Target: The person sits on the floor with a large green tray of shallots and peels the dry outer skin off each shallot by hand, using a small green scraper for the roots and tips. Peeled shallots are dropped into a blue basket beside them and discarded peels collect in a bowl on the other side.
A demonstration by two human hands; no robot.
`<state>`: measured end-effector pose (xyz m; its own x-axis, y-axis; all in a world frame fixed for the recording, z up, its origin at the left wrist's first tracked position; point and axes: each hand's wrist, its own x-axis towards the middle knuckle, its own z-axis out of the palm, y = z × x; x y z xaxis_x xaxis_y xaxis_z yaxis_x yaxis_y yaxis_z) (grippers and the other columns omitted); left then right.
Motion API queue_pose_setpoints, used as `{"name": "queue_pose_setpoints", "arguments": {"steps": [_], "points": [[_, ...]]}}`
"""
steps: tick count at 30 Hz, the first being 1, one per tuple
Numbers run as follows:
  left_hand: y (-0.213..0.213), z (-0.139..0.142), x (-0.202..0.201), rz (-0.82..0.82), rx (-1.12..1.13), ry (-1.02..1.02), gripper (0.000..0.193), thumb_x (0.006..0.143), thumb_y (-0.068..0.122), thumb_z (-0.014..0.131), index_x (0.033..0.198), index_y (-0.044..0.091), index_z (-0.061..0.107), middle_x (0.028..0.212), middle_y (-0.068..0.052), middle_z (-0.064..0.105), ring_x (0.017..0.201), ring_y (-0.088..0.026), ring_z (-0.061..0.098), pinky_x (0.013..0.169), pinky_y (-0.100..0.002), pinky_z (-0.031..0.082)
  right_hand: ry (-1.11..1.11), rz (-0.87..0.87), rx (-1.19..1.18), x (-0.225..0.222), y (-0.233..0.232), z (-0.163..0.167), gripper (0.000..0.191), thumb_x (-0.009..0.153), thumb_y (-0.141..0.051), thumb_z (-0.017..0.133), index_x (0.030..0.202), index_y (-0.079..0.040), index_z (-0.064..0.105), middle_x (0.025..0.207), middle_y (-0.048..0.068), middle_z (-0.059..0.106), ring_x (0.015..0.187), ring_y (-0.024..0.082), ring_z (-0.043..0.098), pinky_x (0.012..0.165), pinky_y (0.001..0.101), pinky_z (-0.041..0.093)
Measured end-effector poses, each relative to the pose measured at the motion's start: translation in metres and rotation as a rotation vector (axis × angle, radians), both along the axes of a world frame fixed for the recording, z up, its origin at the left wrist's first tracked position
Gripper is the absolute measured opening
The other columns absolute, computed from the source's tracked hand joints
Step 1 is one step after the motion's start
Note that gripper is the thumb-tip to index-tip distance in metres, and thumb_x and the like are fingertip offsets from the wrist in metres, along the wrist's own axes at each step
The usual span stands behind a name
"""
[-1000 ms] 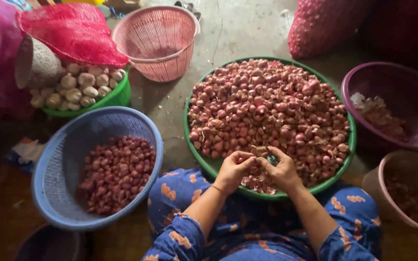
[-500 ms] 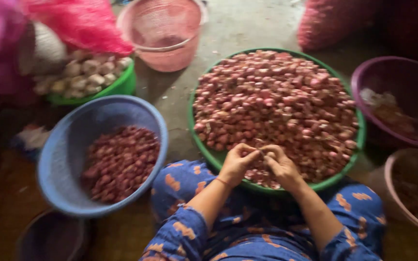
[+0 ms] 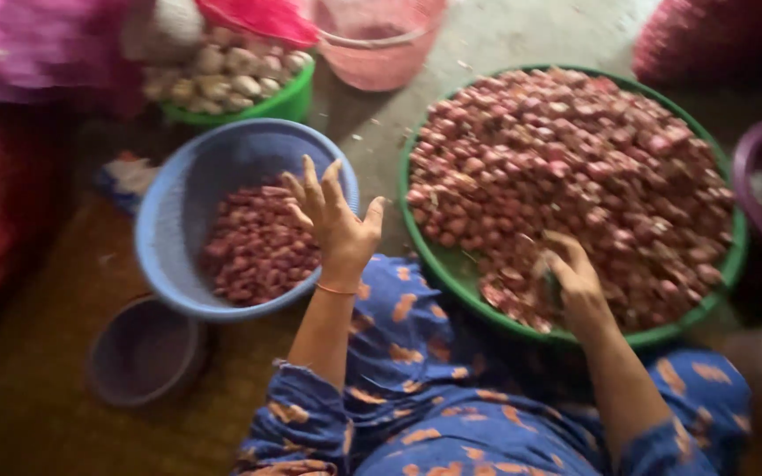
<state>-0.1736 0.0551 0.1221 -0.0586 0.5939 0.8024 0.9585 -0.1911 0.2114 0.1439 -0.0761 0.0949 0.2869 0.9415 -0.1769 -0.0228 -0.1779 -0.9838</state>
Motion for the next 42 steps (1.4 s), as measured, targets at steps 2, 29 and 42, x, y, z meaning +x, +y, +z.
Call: {"name": "queue_pose_setpoints", "arguments": {"steps": [2,29,42], "points": [[-0.015,0.002,0.034,-0.525,-0.181,-0.316,0.076,0.071,0.029,0.09,0.134,0.005,0.053,0.134,-0.018,0.054,0.126,-0.036,0.05,0.104,-0.051,0.042,0.16,0.049,0.186,-0.009,0.007,0.013,0.053,0.101,-0.024,0.046,0.151,-0.008,0.038,0.096,0.01,0.066,0.065,0.012,0.057,0.053,0.0297,0.053],[-0.034,-0.128,0.142,-0.777,-0.746,-0.037,0.015,0.1,0.012,0.05,0.108,0.005,0.06,0.111,-0.032,0.059,0.085,-0.048,0.065,0.074,-0.055,0.052,-1.129,0.227,0.028,-0.045,-0.018,-0.044,0.039,0.081,-0.034,0.077,0.115,-0.016,0.072,0.109,0.013,0.065,0.102,0.035,0.065,0.082,0.0472,0.056],[-0.03,-0.095,0.137,-0.954,-1.281,-1.645,0.008,0.088,0.016,0.058,0.096,0.014,0.059,0.084,-0.004,0.061,0.071,-0.015,0.06,0.059,-0.031,0.051,0.32,-0.033,-0.274,0.05,-0.015,-0.047,0.014,0.093,-0.015,0.072,0.1,-0.003,0.073,0.088,0.005,0.072,0.068,0.01,0.064,0.056,0.0245,0.05]]}}
